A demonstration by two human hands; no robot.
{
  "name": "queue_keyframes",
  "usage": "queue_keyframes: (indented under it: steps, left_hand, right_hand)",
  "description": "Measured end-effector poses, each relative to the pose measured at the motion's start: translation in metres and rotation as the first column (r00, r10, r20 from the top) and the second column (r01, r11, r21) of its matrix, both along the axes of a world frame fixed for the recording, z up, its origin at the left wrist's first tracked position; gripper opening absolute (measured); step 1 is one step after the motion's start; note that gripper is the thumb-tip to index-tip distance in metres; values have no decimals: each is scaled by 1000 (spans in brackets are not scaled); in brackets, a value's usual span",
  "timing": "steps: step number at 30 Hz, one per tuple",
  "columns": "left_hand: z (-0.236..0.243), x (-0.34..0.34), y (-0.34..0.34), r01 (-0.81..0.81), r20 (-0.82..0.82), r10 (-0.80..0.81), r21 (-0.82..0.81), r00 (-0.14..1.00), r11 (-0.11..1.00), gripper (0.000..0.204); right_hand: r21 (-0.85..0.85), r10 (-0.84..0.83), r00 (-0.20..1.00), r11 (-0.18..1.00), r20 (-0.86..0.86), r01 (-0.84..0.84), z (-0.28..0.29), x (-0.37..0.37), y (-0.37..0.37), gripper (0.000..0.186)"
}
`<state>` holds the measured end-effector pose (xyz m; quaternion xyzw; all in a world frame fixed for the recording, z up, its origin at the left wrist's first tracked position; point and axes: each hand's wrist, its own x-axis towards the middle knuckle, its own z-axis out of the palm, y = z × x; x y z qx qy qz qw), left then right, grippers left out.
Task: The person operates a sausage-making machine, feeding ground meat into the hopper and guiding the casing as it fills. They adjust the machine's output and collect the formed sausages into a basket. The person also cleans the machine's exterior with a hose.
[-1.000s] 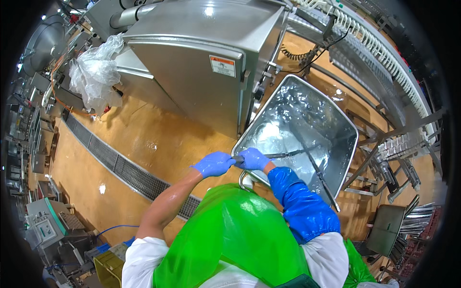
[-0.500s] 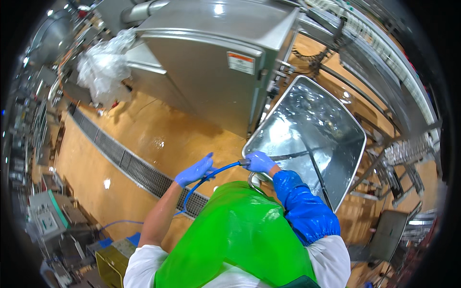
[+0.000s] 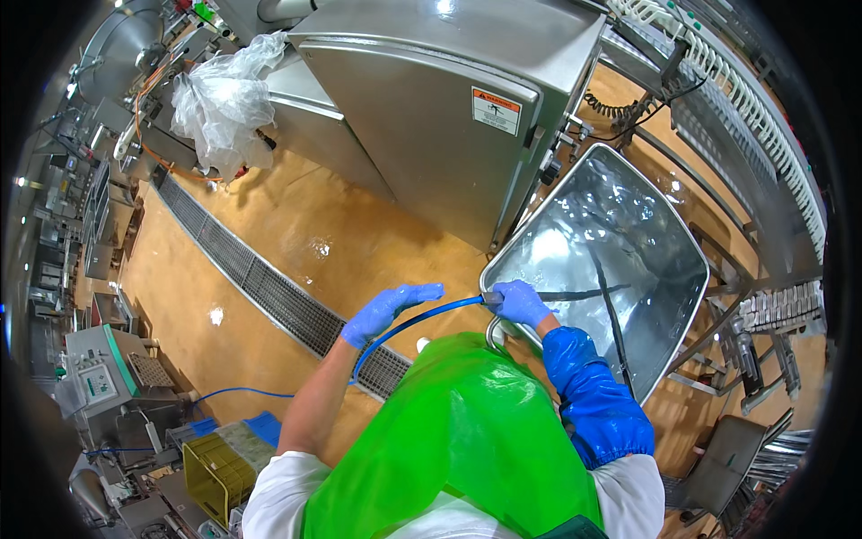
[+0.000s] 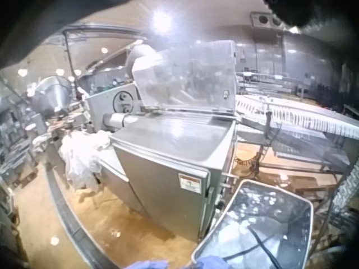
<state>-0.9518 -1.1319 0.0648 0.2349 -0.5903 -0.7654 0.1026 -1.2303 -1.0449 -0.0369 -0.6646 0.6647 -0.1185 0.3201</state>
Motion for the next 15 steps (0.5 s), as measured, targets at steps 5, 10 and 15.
queue_keyframes:
  steps: [5, 10, 15]
  left_hand:
    - [28, -2, -1, 55, 75, -38, -242, 996, 969, 43]
    - [18, -4, 5, 24, 122, 12, -286, 992, 958, 44]
    - [-51, 17, 21, 235, 448, -60, -348, 892, 908, 40]
  right_hand:
    - [12, 4, 1000, 1000, -11, -4, 8, 1, -2, 26]
    - [-30, -4, 1000, 1000, -1, 4, 5, -3, 2, 24]
    - [-37, 100, 990, 994, -96, -104, -10, 2, -4, 23]
